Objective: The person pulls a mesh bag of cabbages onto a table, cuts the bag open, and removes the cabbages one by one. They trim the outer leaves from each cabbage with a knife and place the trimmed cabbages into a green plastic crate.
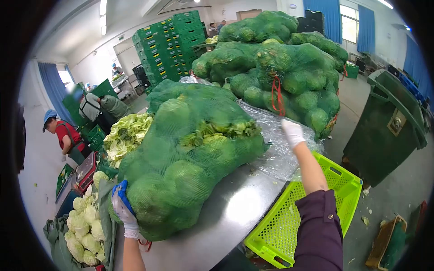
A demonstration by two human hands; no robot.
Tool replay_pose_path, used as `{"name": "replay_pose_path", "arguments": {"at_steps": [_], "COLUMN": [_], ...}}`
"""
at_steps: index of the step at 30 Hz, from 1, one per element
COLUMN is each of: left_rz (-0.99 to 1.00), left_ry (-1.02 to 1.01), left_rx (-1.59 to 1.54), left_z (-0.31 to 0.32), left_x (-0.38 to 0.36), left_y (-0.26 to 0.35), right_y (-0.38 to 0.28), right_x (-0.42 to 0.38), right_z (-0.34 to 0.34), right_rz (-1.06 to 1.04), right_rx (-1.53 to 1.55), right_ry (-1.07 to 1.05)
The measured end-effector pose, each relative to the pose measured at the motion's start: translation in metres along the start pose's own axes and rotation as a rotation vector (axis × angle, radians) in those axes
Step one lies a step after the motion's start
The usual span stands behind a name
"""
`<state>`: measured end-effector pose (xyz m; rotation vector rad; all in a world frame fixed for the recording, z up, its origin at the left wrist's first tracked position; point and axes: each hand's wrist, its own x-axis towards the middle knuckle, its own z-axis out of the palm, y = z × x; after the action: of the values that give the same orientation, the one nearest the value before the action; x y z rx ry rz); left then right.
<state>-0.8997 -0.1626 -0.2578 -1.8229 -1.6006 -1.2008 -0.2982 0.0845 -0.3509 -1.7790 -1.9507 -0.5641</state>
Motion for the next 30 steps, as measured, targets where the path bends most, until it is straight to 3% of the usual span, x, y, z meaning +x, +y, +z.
{"name": "replay_pose_path", "arguments": {"at_steps": [6, 8, 10, 12, 14, 16, 18, 20, 23, 24, 25, 27, 28, 29, 30], "left_rz": [0.06, 0.03, 0.0, 0.008, -0.022, -0.066, -0.059, -0.044, -0.008, 0.003, 0.004, 0.002, 0.017, 0.032, 0.021], "left_ry": [0.095, 0.125, 0.159, 0.247, 0.217, 0.191, 0.174, 0.206, 0.168, 0.159, 0.149, 0.167, 0.164, 0.178, 0.193], "left_rx": [-0.015, -0.027, -0.009, -0.014, 0.011, -0.02, -0.057, -0.066, -0.094, -0.107, -0.123, -0.11, -0.083, -0.063, -0.061], "left_z": [-0.002, -0.005, -0.003, 0.0, -0.001, -0.004, -0.002, 0.001, -0.005, -0.005, -0.004, -0.001, -0.002, -0.004, -0.003], "left_x": [0.003, 0.004, -0.003, -0.008, -0.01, -0.013, -0.016, -0.017, -0.017, -0.014, -0.018, -0.019, -0.021, -0.021, -0.017], "left_y": [0.002, 0.01, 0.008, 0.007, 0.007, 0.003, -0.001, -0.006, -0.013, -0.013, -0.01, -0.013, -0.013, -0.012, -0.008], "right_y": [0.01, -0.017, -0.063, -0.131, -0.214, -0.293, -0.361, -0.413, -0.376, -0.331, -0.269, -0.14, -0.059, 0.009, 0.06], "right_x": [-0.016, -0.013, 0.001, 0.019, 0.031, 0.041, 0.045, 0.042, 0.054, 0.066, 0.073, 0.073, 0.072, 0.05, 0.041], "right_z": [-0.037, -0.075, -0.117, -0.153, -0.193, -0.214, -0.22, -0.208, -0.183, -0.19, -0.19, -0.2, -0.199, -0.211, -0.22], "right_rz": [0.016, 0.01, -0.067, -0.325, -0.577, -0.716, -0.889, -0.945, -0.784, -0.699, -0.64, -0.464, -0.246, -0.217, -0.004], "right_rx": [-0.04, -0.016, 0.119, 0.18, 0.259, 0.225, 0.306, 0.149, 0.031, -0.038, 0.043, -0.408, -0.58, -0.5, -0.558], "right_ry": [-0.113, -0.023, 0.109, 0.248, 0.231, 0.072, 0.051, -0.069, -0.167, -0.16, -0.144, -0.173, -0.232, -0.031, -0.116]}}
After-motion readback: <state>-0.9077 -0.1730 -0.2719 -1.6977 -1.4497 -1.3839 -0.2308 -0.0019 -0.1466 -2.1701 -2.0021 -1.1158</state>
